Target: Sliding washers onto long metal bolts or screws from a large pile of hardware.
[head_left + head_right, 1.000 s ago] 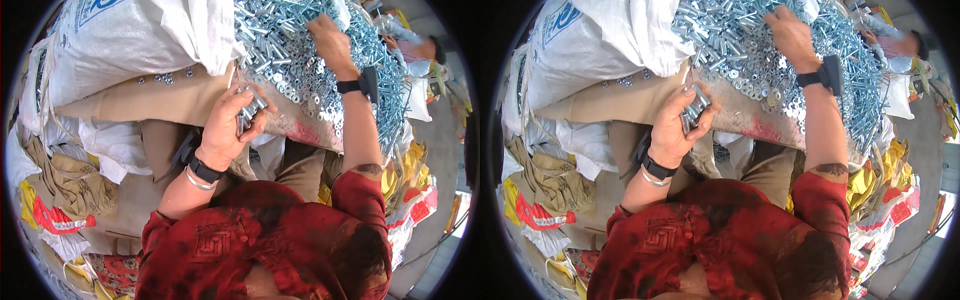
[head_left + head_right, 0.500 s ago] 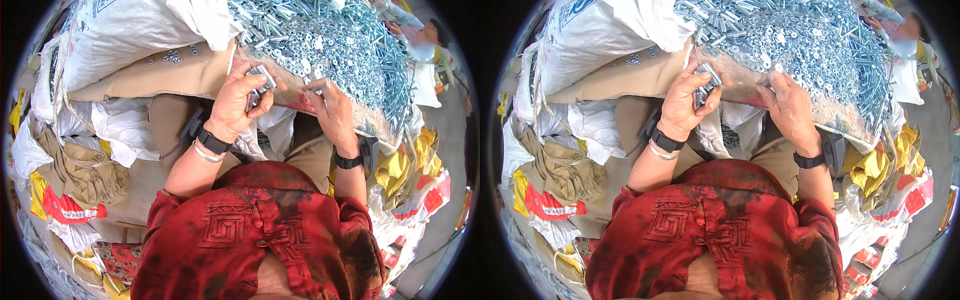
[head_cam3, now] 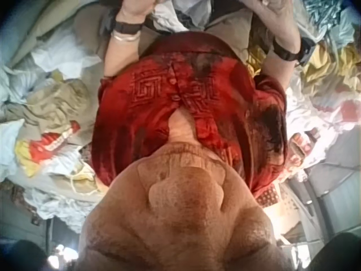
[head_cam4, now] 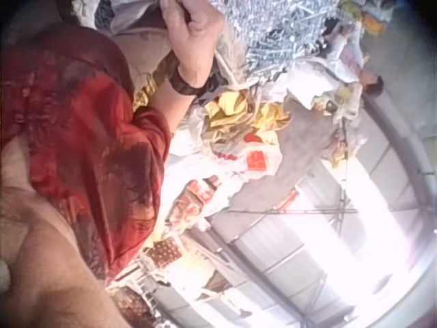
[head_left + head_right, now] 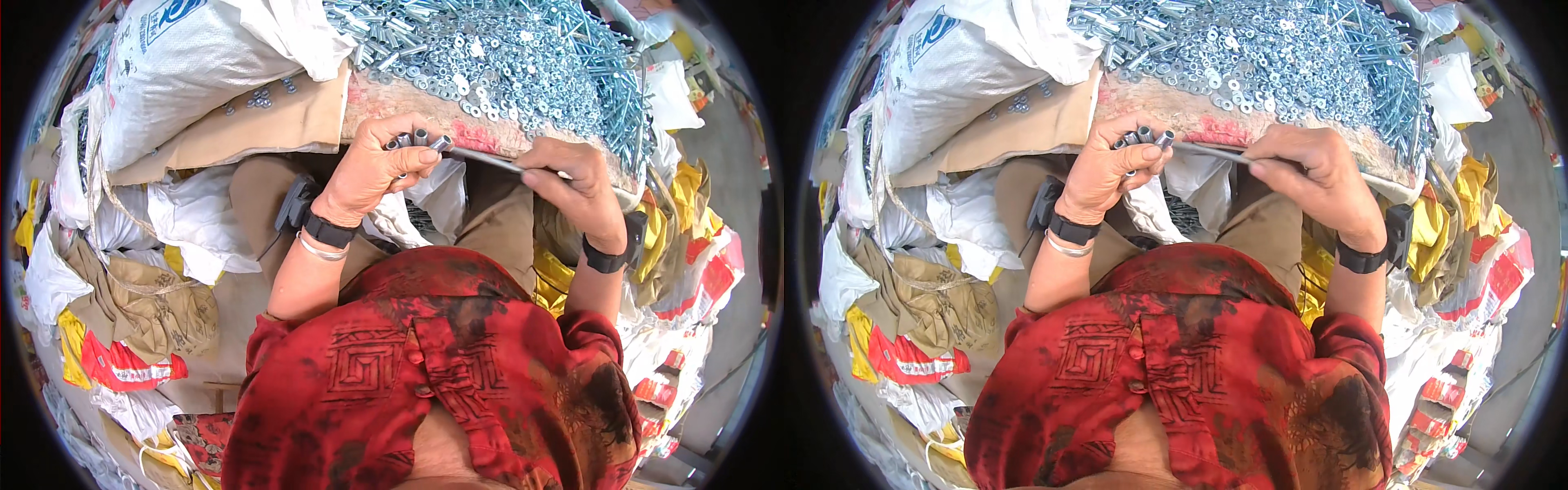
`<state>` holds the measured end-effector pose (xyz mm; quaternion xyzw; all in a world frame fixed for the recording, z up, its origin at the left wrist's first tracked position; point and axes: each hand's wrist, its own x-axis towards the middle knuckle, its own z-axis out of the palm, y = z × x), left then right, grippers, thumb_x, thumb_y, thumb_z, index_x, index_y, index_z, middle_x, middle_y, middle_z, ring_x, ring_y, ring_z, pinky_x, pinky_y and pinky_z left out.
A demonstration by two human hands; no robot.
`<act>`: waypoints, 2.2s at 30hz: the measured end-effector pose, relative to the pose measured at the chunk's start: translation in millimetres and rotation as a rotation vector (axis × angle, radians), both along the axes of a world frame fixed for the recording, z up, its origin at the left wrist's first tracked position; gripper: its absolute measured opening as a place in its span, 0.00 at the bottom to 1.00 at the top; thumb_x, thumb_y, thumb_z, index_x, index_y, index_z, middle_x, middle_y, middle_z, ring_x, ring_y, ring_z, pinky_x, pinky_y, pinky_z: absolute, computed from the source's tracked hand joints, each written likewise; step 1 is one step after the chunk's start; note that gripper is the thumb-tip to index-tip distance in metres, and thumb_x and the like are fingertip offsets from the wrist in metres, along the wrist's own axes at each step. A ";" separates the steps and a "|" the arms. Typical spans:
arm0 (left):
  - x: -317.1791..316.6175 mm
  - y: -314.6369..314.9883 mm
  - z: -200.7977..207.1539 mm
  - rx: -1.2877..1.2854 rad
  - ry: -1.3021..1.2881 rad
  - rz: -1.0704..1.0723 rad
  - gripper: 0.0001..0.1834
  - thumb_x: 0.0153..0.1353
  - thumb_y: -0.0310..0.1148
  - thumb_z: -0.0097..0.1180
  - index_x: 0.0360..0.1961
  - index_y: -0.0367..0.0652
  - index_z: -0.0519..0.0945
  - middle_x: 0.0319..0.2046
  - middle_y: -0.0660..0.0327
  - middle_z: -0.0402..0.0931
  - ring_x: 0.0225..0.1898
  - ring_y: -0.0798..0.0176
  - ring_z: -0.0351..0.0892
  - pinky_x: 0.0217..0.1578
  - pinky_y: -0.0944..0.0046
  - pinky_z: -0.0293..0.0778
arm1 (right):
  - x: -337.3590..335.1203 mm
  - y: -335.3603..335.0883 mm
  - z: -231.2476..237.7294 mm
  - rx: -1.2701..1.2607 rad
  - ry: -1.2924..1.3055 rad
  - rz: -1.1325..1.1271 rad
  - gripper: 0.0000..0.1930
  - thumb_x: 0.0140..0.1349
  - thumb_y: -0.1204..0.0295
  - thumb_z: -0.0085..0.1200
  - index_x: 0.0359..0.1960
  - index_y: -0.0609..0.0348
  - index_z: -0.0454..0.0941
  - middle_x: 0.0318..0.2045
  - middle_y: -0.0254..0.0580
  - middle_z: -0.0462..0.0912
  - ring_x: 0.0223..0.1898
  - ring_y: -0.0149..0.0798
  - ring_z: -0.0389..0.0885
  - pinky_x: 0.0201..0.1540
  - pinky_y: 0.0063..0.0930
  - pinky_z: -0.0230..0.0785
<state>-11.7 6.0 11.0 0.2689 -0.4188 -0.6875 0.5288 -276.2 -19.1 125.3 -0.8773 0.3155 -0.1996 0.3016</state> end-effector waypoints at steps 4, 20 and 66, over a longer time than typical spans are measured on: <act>5.4 1.2 4.8 -0.054 -0.068 -0.056 0.09 0.60 0.27 0.65 0.42 0.39 0.83 0.22 0.69 0.74 0.17 0.81 0.63 0.16 0.78 0.52 | -1.3 3.1 4.4 0.051 0.008 -0.051 0.04 0.59 0.79 0.58 0.34 0.65 0.81 0.25 0.42 0.80 0.29 0.40 0.79 0.33 0.30 0.70; -31.1 -13.8 -33.9 0.340 0.343 0.391 0.12 0.70 0.44 0.51 0.38 0.48 0.77 0.24 0.69 0.71 0.18 0.74 0.67 0.17 0.72 0.60 | 145.2 -35.3 -76.5 -0.599 -0.445 -0.164 0.22 0.57 0.65 0.63 0.50 0.63 0.75 0.39 0.46 0.80 0.41 0.43 0.79 0.43 0.37 0.72; 18.2 -10.9 0.0 0.076 -0.134 0.342 0.12 0.63 0.38 0.64 0.31 0.42 0.76 0.16 0.67 0.72 0.15 0.75 0.68 0.15 0.73 0.59 | 110.2 -95.4 -106.3 -0.511 0.265 -0.318 0.06 0.61 0.76 0.53 0.38 0.61 0.74 0.31 0.49 0.81 0.30 0.50 0.83 0.29 0.41 0.75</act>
